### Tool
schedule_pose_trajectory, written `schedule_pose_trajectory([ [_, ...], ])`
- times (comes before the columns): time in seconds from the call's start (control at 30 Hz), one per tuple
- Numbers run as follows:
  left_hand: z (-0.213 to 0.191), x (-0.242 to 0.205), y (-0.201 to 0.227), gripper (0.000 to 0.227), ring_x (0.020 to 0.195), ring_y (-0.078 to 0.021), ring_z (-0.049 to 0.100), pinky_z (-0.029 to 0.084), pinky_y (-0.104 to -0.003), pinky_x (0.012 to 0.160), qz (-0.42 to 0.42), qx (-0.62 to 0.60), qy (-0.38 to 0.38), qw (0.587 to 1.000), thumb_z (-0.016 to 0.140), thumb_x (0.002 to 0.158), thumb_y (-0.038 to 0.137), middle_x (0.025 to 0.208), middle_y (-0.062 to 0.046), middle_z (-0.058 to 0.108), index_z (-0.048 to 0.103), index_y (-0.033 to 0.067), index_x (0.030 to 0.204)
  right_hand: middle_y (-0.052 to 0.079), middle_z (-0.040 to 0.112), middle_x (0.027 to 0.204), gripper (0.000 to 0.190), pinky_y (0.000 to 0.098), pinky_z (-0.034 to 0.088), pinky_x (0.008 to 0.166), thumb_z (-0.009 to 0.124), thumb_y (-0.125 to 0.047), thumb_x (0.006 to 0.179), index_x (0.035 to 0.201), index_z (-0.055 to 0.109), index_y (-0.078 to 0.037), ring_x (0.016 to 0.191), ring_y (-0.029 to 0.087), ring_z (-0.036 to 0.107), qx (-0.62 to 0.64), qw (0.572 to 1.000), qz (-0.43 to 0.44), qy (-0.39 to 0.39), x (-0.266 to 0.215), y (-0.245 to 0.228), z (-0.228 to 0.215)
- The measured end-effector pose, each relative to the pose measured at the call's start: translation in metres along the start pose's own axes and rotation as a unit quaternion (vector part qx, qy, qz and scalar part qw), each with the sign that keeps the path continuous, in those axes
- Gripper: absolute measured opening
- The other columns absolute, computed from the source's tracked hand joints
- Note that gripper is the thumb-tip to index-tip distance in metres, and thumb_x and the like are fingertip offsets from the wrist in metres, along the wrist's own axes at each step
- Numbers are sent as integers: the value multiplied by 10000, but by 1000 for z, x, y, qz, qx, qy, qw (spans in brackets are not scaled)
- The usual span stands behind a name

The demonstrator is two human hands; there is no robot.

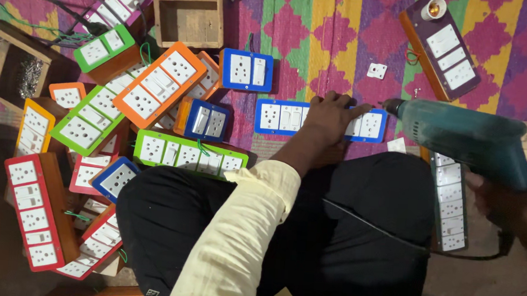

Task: The person uses a corded drill to fasten screws into a blue multi-outlet electrical board. They pick up screws, position the board, and drill multiple times. The person then hands the completed board to another person.

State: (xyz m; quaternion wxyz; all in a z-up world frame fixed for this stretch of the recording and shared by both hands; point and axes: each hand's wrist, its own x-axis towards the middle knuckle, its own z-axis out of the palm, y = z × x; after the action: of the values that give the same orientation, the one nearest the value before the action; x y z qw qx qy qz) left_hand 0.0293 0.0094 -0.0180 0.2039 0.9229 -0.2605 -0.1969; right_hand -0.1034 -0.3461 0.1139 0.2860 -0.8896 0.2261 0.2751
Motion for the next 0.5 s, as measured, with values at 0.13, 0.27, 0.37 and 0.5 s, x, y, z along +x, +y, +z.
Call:
schedule_pose_trajectory([
  [0.13, 4, -3, 3, 729, 1272, -293, 514, 441, -558, 990, -7, -5, 27, 1000, 772, 816, 254, 1362, -29, 582, 488, 464, 1454, 178, 634, 746, 296, 456, 514, 518, 749, -276, 1024, 1162, 697, -20, 605, 295, 632, -7, 1000, 21, 17, 28, 3, 8],
  [0.27, -3, -5, 2, 772, 1288, -267, 502, 433, -521, 1012, -19, -19, -14, 1000, 759, 740, 275, 1380, -8, 571, 493, 458, 1441, 157, 611, 659, 267, 456, 478, 483, 750, -280, 1025, 1092, 722, -22, 523, 296, 575, -9, 996, 82, 24, 47, 1, 11],
  [0.37, -4, -4, 4, 666, 1281, -264, 510, 431, -525, 1013, -21, -20, 2, 1000, 699, 823, 275, 1381, -7, 581, 516, 478, 1429, 154, 616, 665, 276, 456, 495, 495, 751, -280, 1006, 1099, 714, -23, 533, 291, 585, -5, 996, 85, -4, 49, -14, 3],
  [0.5, 1, -3, 2, 596, 1282, -259, 516, 428, -533, 1020, -19, -24, 10, 999, 675, 883, 280, 1381, 11, 594, 531, 469, 1430, 150, 623, 673, 291, 456, 519, 511, 753, -280, 981, 1108, 703, -23, 546, 284, 600, -4, 996, 84, -27, 45, -46, -5],
])
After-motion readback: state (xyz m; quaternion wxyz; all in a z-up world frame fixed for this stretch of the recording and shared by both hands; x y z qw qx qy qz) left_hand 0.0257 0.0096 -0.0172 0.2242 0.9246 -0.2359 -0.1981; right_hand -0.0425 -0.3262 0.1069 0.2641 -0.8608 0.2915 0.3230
